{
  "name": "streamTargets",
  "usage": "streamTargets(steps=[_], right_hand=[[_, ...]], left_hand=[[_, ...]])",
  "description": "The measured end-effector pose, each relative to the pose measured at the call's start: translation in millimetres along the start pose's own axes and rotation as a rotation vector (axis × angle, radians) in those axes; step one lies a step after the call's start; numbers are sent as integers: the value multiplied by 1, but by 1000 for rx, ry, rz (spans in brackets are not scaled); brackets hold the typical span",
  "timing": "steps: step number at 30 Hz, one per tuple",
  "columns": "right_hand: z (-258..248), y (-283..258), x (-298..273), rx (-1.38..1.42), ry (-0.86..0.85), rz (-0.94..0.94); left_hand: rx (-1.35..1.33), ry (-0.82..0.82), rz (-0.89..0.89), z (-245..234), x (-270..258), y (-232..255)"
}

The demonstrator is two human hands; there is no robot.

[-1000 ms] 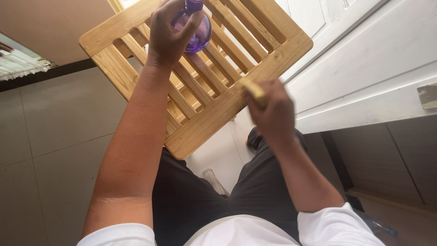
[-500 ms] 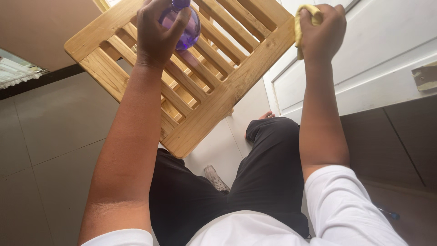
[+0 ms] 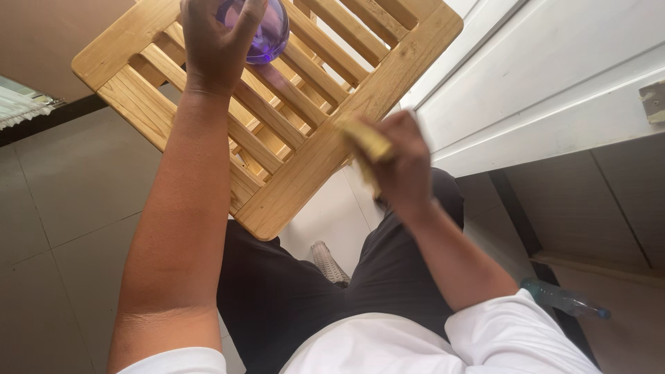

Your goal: The person wipes the top and slats of a wooden stool with a yellow cloth while holding a purple spray bottle.

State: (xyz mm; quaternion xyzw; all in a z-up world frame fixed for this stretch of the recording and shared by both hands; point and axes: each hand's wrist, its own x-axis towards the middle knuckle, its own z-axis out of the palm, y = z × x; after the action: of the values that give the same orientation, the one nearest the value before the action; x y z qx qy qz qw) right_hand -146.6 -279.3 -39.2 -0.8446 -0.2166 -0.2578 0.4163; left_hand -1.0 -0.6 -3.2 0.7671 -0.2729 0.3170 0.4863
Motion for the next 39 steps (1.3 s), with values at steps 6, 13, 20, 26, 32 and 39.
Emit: streamTargets(steps=[6, 13, 20, 26, 32, 39], right_hand=[[-14, 142, 80, -159, 370, 68], [-33, 136, 113, -509, 98, 92], [-18, 0, 52, -152, -194, 56], [-20, 27, 36, 128, -175, 134], [-28, 183, 99, -266, 349, 168], [-11, 137, 60, -109, 303, 331]], left_hand=[[59, -20, -74, 1, 5, 2], [51, 8, -100, 2, 1, -2], [0, -23, -133, 2, 5, 10], [39, -7, -96, 2, 5, 8], [34, -8, -99, 1, 2, 2], [-12, 17, -84, 2, 4, -6]])
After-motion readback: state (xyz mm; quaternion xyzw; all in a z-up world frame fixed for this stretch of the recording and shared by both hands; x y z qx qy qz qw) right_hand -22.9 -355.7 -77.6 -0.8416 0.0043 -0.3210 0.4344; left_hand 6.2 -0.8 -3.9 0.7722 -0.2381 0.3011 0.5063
